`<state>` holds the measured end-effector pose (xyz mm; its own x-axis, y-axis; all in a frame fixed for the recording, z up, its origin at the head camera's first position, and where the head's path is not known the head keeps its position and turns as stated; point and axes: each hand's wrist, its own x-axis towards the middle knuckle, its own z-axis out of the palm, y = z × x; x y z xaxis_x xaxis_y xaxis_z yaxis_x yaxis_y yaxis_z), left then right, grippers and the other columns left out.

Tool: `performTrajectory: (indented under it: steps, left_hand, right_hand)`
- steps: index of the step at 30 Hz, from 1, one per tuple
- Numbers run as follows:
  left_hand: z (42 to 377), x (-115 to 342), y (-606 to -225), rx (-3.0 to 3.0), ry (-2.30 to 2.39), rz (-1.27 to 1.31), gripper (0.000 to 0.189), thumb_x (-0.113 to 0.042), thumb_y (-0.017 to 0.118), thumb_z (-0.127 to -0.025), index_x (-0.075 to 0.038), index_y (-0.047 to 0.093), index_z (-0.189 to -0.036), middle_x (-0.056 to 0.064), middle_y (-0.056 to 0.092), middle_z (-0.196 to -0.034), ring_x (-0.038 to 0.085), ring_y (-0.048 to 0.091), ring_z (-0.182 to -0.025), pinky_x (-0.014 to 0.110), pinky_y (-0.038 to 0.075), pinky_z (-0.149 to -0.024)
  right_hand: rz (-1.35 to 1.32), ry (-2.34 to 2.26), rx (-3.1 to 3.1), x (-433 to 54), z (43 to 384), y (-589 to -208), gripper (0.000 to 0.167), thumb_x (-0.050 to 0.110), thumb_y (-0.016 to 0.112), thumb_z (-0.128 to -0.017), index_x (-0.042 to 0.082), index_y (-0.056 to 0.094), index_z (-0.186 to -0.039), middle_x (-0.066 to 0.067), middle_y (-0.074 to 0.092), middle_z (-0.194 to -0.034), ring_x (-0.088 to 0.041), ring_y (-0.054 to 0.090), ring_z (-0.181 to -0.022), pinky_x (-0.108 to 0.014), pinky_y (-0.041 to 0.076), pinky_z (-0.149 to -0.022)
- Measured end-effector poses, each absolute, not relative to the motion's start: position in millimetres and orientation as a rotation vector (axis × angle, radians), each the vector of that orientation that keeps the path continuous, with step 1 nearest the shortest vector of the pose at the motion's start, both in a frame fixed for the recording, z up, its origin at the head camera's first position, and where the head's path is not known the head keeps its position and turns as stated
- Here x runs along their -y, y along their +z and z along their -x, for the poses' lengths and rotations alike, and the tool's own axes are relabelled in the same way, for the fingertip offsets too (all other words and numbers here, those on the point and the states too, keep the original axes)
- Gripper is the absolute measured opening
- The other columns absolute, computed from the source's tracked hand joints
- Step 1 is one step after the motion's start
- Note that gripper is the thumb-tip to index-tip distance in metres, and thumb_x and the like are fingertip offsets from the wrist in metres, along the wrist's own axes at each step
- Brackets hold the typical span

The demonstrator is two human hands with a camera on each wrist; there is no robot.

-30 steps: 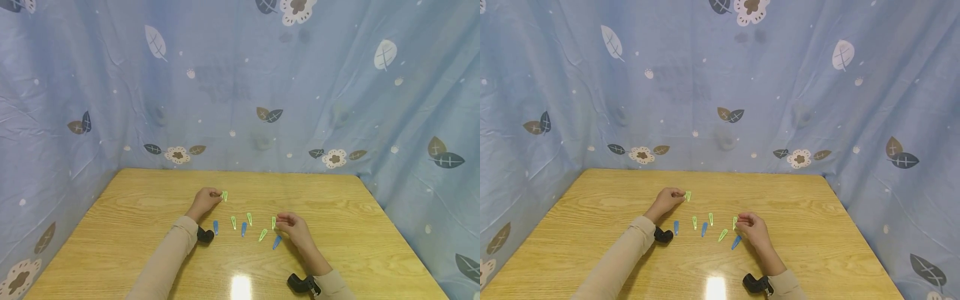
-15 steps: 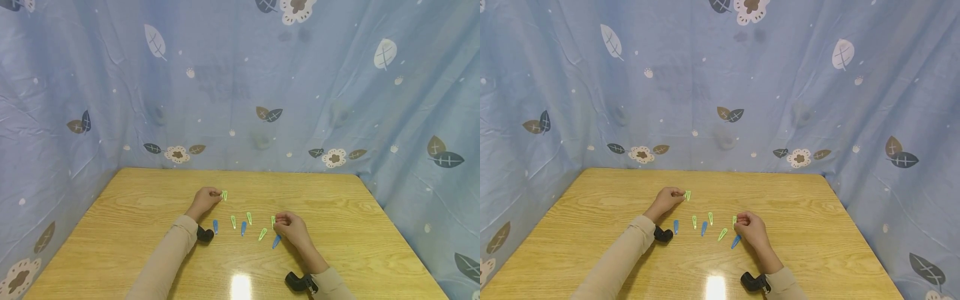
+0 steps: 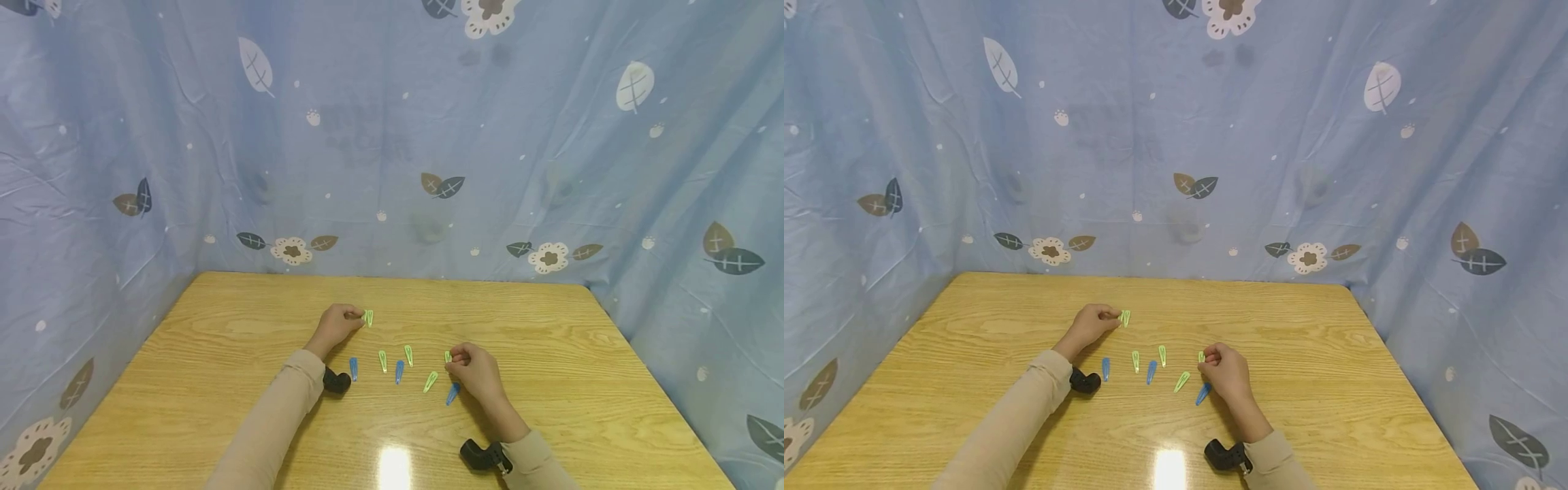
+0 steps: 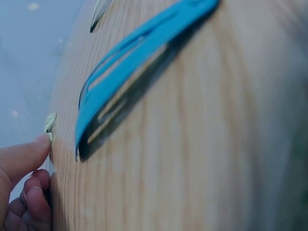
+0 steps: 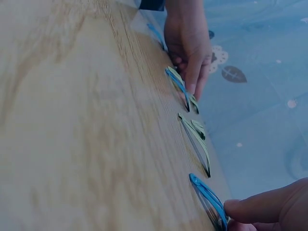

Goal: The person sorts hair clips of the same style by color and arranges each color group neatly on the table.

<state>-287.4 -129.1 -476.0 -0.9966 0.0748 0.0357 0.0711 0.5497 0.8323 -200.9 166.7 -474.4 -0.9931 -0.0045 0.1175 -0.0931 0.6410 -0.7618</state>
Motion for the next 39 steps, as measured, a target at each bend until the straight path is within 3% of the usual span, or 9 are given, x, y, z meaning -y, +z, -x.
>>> performTrajectory:
  steps: [12,19,26,39]
  left_hand:
    - [285.5,127.9,-475.6,-2.77,1.481,-0.134,0.023,-0.012,0.07,-0.086,-0.006,0.071,-0.107,0.012,0.068,-0.112,0.028,0.062,-0.102,0.043,0.05,-0.089]
    - [284.9,127.5,-475.6,-2.75,1.485,-0.117,0.022,-0.013,0.069,-0.087,-0.006,0.071,-0.108,0.012,0.067,-0.114,0.028,0.06,-0.103,0.044,0.049,-0.089]
    - [285.3,128.2,-476.8,-2.756,1.49,-0.129,0.023,-0.012,0.069,-0.087,-0.006,0.071,-0.108,0.012,0.067,-0.114,0.029,0.06,-0.104,0.043,0.049,-0.09]
    - [287.4,128.4,-477.9,-2.766,1.475,-0.118,0.022,-0.014,0.071,-0.085,-0.008,0.072,-0.107,0.01,0.068,-0.111,0.025,0.062,-0.098,0.042,0.051,-0.086]
  right_hand:
    - [-0.111,1.294,2.745,-169.4,201.3,-471.7,0.018,-0.002,0.069,-0.077,-0.001,0.07,-0.095,-0.004,0.065,-0.08,-0.013,0.062,-0.073,-0.021,0.052,-0.063]
    - [0.028,1.506,2.706,-174.3,204.7,-476.0,0.022,0.001,0.065,-0.081,0.0,0.071,-0.102,-0.004,0.066,-0.083,-0.011,0.056,-0.073,-0.018,0.047,-0.061]
    - [0.093,1.762,2.633,-181.1,207.7,-479.8,0.026,0.002,0.064,-0.085,-0.002,0.066,-0.111,-0.006,0.061,-0.088,-0.013,0.054,-0.081,-0.018,0.047,-0.069]
    - [0.112,1.835,2.593,-182.4,207.1,-480.1,0.029,0.004,0.065,-0.085,-0.001,0.065,-0.114,-0.005,0.062,-0.093,-0.014,0.054,-0.086,-0.016,0.047,-0.072]
